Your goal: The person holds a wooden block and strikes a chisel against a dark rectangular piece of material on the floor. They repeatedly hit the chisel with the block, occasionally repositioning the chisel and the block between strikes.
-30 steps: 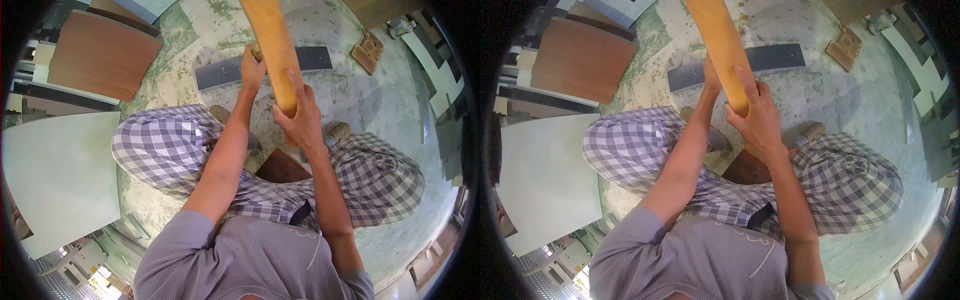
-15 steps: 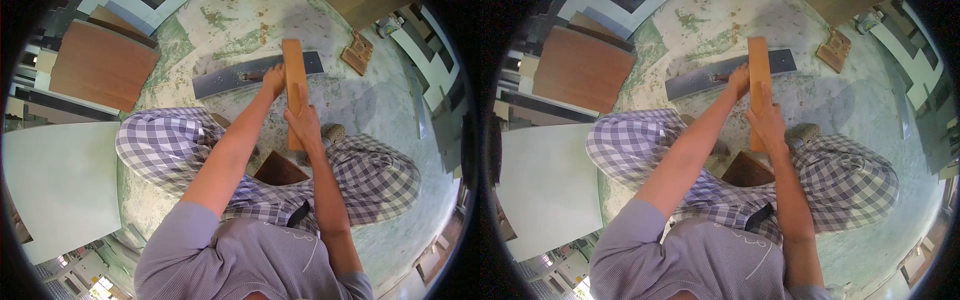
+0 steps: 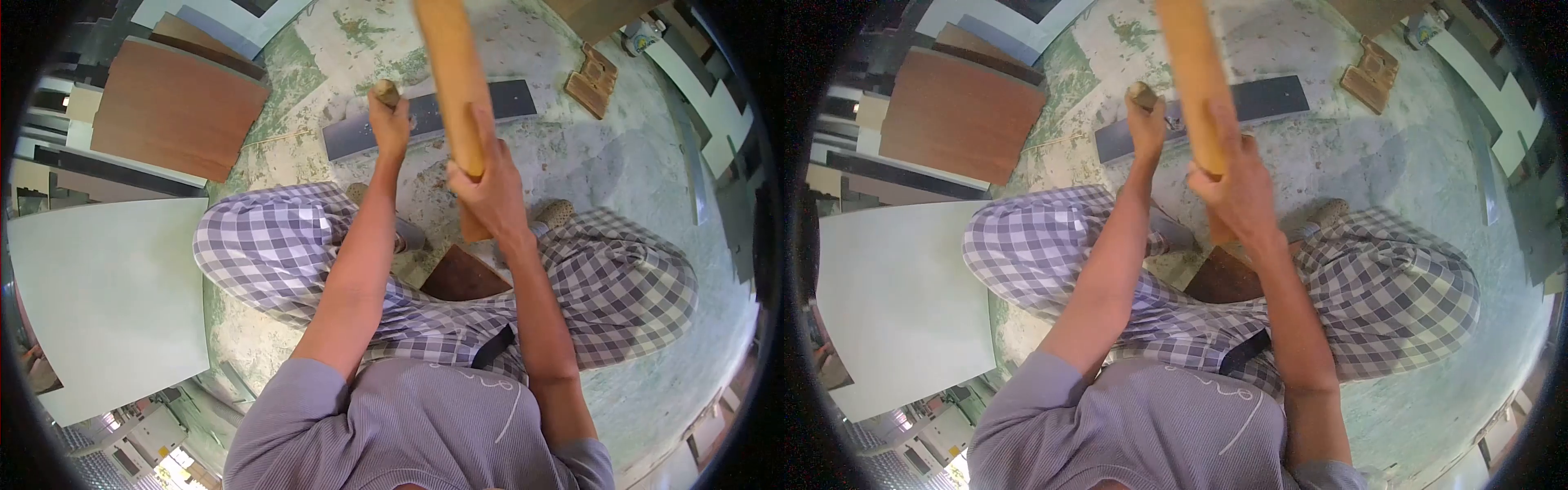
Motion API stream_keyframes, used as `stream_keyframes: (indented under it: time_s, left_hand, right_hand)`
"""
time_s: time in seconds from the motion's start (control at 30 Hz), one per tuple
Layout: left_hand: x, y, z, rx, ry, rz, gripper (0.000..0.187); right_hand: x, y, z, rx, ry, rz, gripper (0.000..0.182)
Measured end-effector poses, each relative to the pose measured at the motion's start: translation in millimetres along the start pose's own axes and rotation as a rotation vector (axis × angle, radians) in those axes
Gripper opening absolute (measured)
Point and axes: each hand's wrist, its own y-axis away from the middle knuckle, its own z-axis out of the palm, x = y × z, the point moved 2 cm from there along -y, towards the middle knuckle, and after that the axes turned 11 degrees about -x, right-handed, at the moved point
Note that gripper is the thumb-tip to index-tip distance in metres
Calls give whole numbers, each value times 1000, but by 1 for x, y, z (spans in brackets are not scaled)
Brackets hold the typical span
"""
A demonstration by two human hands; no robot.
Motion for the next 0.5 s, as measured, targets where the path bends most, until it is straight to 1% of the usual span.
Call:
stream_keyframes:
  time_s: [0.03,0.07,0.13,0.17,0.2,0.23,0.27,0.3,0.37,0.4,0.43,0.47,0.5]
  left_hand:
    - [-15,-4,-5,15,-173,101,31]
    - [-43,-6,-10,10,-173,96,31]
    - [-108,-4,-18,-137,271,21,29]
    - [-121,-2,-18,-208,492,-15,30]
    - [-102,8,-17,-212,492,-14,30]
    - [-60,25,-18,-229,-27,176,28]
    - [-32,36,-16,-231,-548,361,26]
    - [-35,34,-12,-229,-548,368,26]
    - [-27,25,-3,26,-544,446,18]
    - [-20,24,-1,149,-539,481,16]
    - [-22,28,-5,42,-422,167,21]
    - [-19,29,-6,34,-424,152,21]
    - [-17,26,-7,24,-374,38,21]
  right_hand:
    - [-7,3,2,5,-5,-93,79]
    - [-13,6,3,6,-4,-85,79]
    - [-26,12,6,-41,44,-294,74]
    - [-27,13,8,-59,50,-354,71]
    - [-24,13,10,-55,50,-353,71]
    - [-19,13,15,-104,125,-349,71]
    - [-15,13,20,-152,199,-348,71]
    - [-10,14,24,-147,201,-353,71]
    - [-3,14,29,-246,304,-163,69]
    - [-7,16,27,-239,300,-157,69]
    - [-13,23,27,-235,257,-207,69]
    - [-22,28,25,-236,215,-254,70]
    - [-26,27,24,-241,217,-248,70]
